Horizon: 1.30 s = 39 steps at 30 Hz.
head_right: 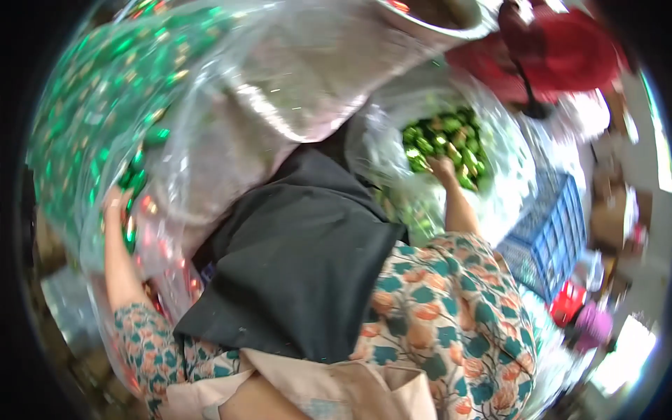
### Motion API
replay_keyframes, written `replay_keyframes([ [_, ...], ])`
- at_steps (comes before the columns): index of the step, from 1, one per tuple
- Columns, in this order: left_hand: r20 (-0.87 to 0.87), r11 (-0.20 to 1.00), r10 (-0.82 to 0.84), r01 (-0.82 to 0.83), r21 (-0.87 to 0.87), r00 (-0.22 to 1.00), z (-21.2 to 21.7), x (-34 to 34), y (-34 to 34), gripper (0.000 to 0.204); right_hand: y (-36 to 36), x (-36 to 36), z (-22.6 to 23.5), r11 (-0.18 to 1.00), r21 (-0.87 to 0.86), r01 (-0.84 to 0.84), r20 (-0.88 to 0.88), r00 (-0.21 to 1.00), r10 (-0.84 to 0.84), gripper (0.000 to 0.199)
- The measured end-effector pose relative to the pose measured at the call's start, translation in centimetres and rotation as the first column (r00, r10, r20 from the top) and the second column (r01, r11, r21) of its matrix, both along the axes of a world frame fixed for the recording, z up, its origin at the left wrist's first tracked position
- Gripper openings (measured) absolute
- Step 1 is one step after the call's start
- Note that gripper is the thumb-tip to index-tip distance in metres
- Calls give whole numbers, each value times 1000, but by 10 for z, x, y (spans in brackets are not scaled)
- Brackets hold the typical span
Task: Sorting wrapped candies and placing them into large plastic bags for packaging.
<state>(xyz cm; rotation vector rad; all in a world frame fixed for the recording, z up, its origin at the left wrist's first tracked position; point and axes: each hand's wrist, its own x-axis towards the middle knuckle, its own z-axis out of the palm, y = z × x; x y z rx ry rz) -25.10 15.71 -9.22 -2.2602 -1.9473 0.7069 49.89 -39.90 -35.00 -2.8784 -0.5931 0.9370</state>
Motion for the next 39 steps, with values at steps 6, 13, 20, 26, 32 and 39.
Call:
replay_keyframes([
  [6,604,968,232,-120,-220,763,-31,-69,40,60,21,-77,13,998,48,-45,88,995,40,58],
  [13,934,958,199,-259,-122,298,54,19,-105,47,70,-58,10,848,-32,-528,150,837,527,78],
  [20,997,912,-76,-407,56,-34,116,52,-211,47,137,-60,142,876,-226,-426,250,844,474,43],
  [26,751,769,-575,-527,361,-325,147,147,-206,46,222,-204,322,277,960,-49,-70,912,404,40],
  [32,641,819,-565,-448,358,-519,118,244,-167,59,305,-322,360,-331,850,-410,527,647,551,53],
  [39,953,988,-155,-19,156,-259,94,219,-178,44,327,-330,371,-300,509,-807,780,285,558,45],
])
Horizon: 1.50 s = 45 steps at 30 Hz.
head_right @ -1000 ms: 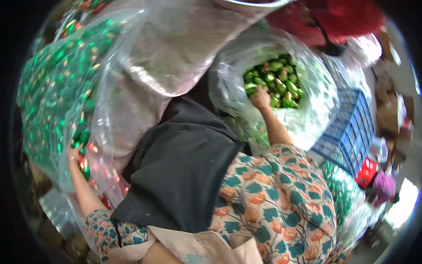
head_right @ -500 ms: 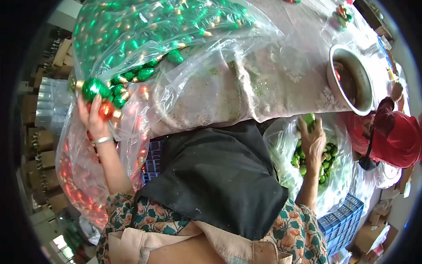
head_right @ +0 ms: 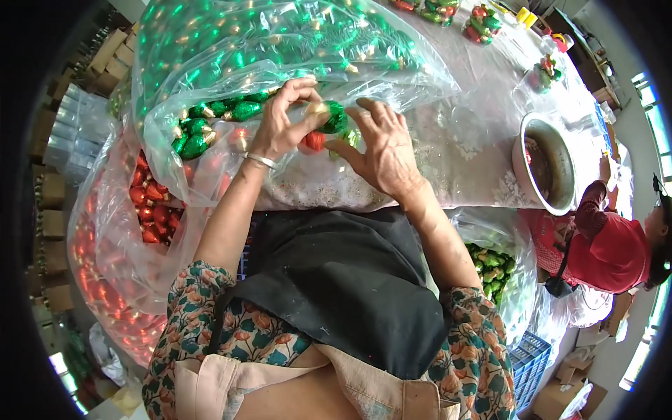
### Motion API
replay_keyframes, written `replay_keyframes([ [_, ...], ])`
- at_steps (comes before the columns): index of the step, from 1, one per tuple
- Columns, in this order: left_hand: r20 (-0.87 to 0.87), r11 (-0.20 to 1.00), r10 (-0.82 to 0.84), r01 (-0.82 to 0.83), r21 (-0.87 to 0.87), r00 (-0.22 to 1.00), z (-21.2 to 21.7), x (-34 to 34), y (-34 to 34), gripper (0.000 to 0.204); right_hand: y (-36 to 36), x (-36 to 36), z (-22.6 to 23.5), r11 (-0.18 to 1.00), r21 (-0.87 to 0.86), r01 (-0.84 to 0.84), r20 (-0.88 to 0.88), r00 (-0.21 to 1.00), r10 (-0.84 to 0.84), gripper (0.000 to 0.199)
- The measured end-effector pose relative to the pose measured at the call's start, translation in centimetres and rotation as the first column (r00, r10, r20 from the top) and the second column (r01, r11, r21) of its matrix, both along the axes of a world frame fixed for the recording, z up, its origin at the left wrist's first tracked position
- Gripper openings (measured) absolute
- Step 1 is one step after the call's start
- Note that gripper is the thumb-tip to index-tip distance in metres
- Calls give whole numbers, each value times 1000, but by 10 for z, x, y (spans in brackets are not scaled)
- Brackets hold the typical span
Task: Sorting wrapped candies and placing them into large plastic bags for packaging.
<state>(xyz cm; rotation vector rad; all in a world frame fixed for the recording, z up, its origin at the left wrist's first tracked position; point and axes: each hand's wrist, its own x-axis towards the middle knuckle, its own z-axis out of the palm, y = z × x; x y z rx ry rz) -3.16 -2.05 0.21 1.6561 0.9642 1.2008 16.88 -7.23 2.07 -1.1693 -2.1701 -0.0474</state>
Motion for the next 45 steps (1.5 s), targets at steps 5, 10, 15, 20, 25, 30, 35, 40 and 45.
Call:
replay_keyframes([
  [5,-413,906,177,16,423,893,-14,-36,-33,31,-25,13,-10,999,-25,-45,-217,975,38,28],
  [10,-585,876,173,148,460,792,-19,-55,-54,21,-39,16,-13,989,-141,-49,-353,936,-4,18],
  [15,-571,895,-35,280,346,820,-14,-63,-55,17,-26,9,22,957,-176,-232,-376,914,153,13],
  [20,-591,897,50,224,381,805,-20,-64,-56,19,17,-14,38,776,-462,-430,-85,892,443,13],
  [25,-520,884,104,161,440,848,-31,-56,-61,21,44,-50,33,624,-681,-383,227,699,678,19],
  [30,-421,887,206,12,461,883,-42,-53,-74,22,60,-83,16,568,-758,-320,427,415,804,22],
  [35,-318,850,243,-43,525,917,-53,-56,-78,25,58,-93,-30,643,-697,-317,534,368,761,18],
  [40,-280,851,191,-16,526,941,-62,-54,-81,25,51,-102,-61,704,-681,-201,604,390,695,20],
  [45,-285,846,191,-11,533,939,-65,-52,-84,23,52,-103,-66,746,-606,-278,569,504,650,17],
])
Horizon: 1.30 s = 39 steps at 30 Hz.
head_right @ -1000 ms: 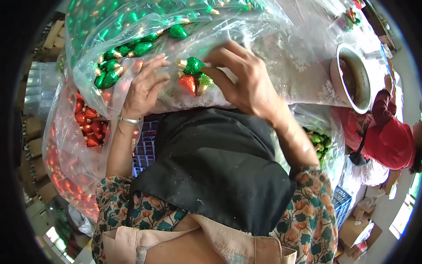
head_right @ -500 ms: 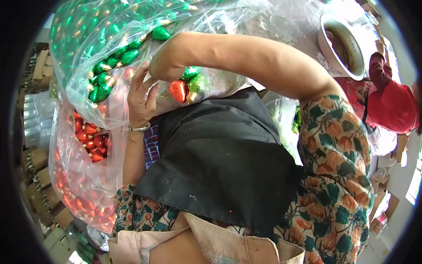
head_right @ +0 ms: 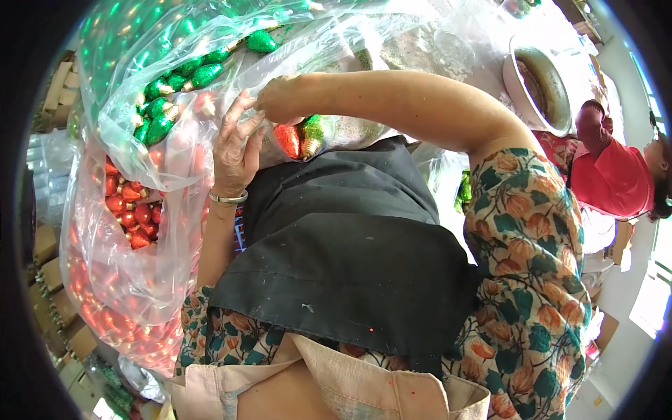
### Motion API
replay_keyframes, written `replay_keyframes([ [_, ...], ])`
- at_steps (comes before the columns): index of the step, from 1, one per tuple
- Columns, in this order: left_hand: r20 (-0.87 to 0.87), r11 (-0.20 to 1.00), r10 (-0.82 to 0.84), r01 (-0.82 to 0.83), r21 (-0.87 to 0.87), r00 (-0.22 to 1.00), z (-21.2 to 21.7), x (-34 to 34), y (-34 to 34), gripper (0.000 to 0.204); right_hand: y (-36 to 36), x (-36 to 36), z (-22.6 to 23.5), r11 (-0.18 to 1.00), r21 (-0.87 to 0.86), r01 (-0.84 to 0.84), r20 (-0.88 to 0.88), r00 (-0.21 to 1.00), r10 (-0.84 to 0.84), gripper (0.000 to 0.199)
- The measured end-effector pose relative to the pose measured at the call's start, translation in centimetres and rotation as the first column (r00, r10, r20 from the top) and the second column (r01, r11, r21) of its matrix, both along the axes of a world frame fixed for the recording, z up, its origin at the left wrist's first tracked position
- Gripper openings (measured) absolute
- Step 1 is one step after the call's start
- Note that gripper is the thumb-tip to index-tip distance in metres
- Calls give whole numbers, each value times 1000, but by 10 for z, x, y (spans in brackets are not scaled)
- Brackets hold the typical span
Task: Sorting wrapped candies and placing them into large plastic bags for packaging.
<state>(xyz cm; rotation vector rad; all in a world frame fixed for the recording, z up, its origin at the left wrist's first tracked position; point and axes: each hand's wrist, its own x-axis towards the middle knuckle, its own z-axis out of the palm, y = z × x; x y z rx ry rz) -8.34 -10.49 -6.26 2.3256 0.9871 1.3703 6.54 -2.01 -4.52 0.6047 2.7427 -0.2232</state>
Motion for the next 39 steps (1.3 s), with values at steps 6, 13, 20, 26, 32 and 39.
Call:
replay_keyframes([
  [6,-34,1000,-6,7,21,999,0,3,2,24,1,1,9,967,-193,165,36,986,-161,14],
  [13,-139,994,99,-92,53,985,5,-1,-1,28,-5,2,25,991,-121,60,14,998,-59,13],
  [20,-202,990,104,-83,111,974,11,-4,-5,28,-7,29,27,963,-174,206,-124,965,-229,13],
  [26,-220,991,53,-25,128,974,16,-7,2,26,-10,15,34,983,-84,165,313,941,-131,17],
  [32,-422,994,67,-22,110,904,33,-31,21,19,-51,77,84,958,-73,279,-584,766,-268,15],
  [39,-493,996,13,33,84,870,50,-52,36,21,-175,357,-36,59,-479,876,-765,-384,-516,17],
])
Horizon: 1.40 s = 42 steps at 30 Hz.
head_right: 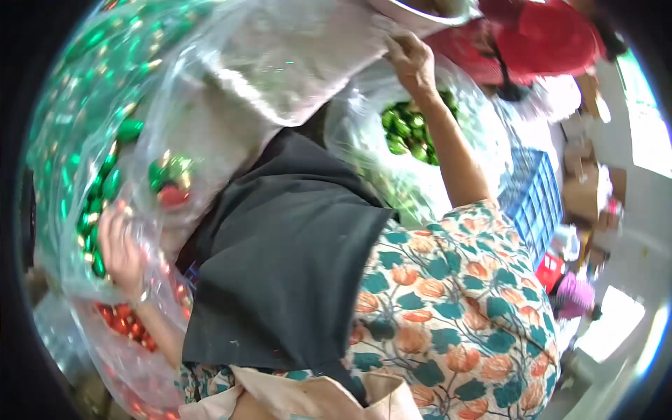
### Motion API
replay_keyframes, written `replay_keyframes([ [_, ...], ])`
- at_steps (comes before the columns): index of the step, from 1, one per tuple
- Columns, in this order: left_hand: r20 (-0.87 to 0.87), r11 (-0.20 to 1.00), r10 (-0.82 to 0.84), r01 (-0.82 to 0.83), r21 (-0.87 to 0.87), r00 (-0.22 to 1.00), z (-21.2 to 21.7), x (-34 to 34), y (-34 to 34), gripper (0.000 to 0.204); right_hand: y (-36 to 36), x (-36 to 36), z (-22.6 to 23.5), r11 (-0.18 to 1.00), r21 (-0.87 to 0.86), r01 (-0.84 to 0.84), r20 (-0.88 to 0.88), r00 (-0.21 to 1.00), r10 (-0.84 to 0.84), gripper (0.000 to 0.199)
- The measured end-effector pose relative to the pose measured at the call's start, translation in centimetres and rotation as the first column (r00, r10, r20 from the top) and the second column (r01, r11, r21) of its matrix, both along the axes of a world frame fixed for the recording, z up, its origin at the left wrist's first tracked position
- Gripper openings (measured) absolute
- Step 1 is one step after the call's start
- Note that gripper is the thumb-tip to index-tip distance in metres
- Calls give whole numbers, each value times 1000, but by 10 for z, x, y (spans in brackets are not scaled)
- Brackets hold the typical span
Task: Sorting wrapped candies and placing them into large plastic bags for packaging.
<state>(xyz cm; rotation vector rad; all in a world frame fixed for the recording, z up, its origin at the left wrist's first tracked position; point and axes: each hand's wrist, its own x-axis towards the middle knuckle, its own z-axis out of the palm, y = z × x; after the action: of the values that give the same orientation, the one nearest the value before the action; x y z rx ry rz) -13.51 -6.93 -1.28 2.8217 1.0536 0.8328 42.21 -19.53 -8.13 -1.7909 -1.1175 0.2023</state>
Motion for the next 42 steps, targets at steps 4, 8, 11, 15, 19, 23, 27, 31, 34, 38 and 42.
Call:
replay_keyframes([
  [4,55,932,320,-325,163,946,13,-45,-16,20,-126,99,-138,713,-580,395,490,868,-83,22],
  [8,309,647,702,-756,99,641,8,-130,-31,21,-192,79,-236,635,-723,271,295,953,-71,22],
  [11,-90,432,902,-878,206,423,-22,-212,-62,30,-162,67,-275,771,-623,132,231,973,20,43],
  [15,-566,294,764,-948,-119,308,-98,-286,-82,30,-135,81,-300,289,-915,280,317,944,88,64],
  [19,-555,473,734,-881,4,392,-127,-292,-106,43,-148,105,-282,361,-847,389,378,920,-104,57],
  [23,-523,92,850,-995,30,63,-108,-259,-107,50,-144,95,-188,786,-502,360,-86,884,-460,56],
  [27,-237,6,971,-999,33,-2,-95,-252,-90,52,-65,25,-76,993,-4,116,-804,590,-72,47],
  [31,-531,-146,839,-989,-2,-122,-95,-287,-84,54,84,-75,3,972,176,-153,-952,225,208,34],
  [34,-640,-30,766,-998,48,-54,-92,-308,-91,53,183,-167,46,628,-124,-768,-517,590,620,35],
  [38,-633,171,773,-977,128,52,-57,-289,-109,50,286,-309,47,384,-532,-755,101,394,913,46],
  [42,-149,347,921,-931,-109,361,8,-216,-140,50,336,-384,-15,559,-624,-547,470,310,827,52],
])
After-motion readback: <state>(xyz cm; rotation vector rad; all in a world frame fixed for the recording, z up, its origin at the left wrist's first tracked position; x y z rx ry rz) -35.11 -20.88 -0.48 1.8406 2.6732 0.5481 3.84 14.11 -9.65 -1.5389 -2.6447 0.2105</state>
